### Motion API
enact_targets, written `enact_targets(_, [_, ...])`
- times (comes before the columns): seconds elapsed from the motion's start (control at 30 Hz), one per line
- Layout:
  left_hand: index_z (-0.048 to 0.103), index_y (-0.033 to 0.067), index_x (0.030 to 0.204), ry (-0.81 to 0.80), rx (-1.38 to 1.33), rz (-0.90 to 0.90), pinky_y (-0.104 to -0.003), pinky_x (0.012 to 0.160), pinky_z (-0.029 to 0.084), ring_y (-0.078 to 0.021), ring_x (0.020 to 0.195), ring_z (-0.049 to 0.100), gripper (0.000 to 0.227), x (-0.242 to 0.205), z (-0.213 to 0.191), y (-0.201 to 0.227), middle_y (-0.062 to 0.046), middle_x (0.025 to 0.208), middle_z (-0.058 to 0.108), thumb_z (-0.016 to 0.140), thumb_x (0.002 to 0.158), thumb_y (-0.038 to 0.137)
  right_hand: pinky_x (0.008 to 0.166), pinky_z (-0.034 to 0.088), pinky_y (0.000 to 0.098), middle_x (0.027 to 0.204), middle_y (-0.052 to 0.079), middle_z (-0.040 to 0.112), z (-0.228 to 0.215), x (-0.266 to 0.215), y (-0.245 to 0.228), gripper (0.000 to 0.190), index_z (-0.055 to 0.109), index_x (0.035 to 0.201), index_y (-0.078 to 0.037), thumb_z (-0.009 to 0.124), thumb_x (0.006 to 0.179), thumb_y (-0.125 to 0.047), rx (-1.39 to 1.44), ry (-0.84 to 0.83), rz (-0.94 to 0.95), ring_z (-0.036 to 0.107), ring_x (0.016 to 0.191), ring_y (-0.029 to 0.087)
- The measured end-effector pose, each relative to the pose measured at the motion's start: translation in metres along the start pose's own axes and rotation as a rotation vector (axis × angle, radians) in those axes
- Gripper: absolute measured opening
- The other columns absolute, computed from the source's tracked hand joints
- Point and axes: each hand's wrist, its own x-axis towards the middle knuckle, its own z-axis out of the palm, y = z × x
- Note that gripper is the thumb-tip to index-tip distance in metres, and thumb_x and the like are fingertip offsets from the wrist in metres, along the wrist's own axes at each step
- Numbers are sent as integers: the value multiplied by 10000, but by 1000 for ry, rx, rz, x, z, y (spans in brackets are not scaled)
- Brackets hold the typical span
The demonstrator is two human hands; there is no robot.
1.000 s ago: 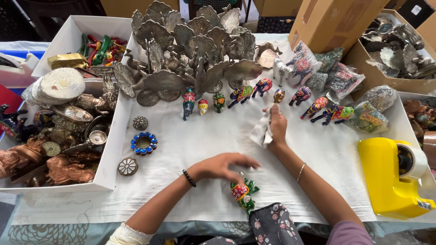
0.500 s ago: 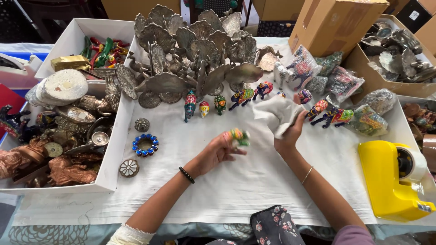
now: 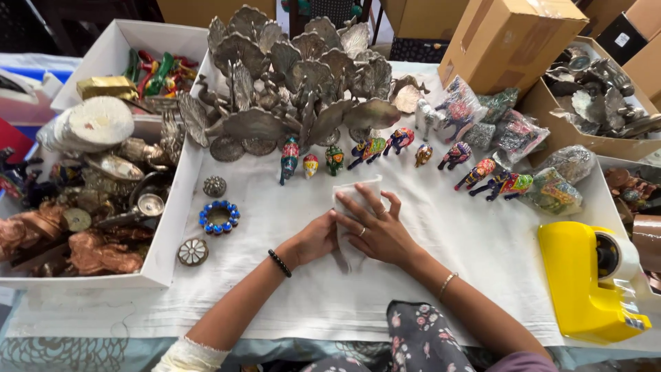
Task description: The person sits at a table covered with a white cloth and cleans a small, colorful elephant figurine using a white cloth. They wipe the figurine thoroughly, turning it over to clean all sides, while other decorative items like silver leaves and more figurines remain on the table.
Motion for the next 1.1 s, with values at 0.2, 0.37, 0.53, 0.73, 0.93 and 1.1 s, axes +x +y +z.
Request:
enact_targets(0.2, [486,100,1440,-109,241,-19,-326,920,508,-138,1109,601,428,-10,16,6,-35,1291,603,383,1134,382,1059,392,548,1523,133,456,2,9,5,685,543,1444,-222,781,817,-361,162,84,162,415,1417,394])
enact_targets(0.37, [465,74,1459,-125,287,-38,-318,1050,485,-140,1204,579,499,-16,41,16,-46,1350,574,407,1105,421,962,568,429,1488,156,509,5,0,22,666,554,1414,-159,788,793,-208,378,83,325,637,1202,349])
enact_targets(0.53, [437,56,1442,-82,247,-18,-363,1102,477,-227,1270,610,580,-18,54,22,-136,1355,594,418,1050,482,760,594,362,1080,177,737,12,-11,40,457,613,1389,-72,718,954,-164,566,153,583,749,856,275])
enact_targets(0.73, [438,53,1358,88,307,60,-409,1035,532,-257,1212,646,521,-13,46,12,-120,1309,619,447,1048,472,613,562,358,814,162,740,31,-24,44,441,672,1310,-61,767,927,-259,430,101,643,716,635,251])
enact_targets(0.93, [533,90,1385,56,119,111,-375,888,528,-177,1060,665,658,2,2,-1,-85,1221,634,291,1098,630,839,570,378,1180,115,714,15,-13,23,513,651,1359,-86,743,855,-125,105,150,9,701,1051,250])
enact_targets(1.1, [513,117,1428,89,-83,55,-436,911,539,-204,1048,683,684,-21,42,32,-78,1236,653,279,1073,652,1114,481,426,1450,80,629,24,-3,11,539,605,1413,-142,696,882,-119,299,119,-31,581,1373,270])
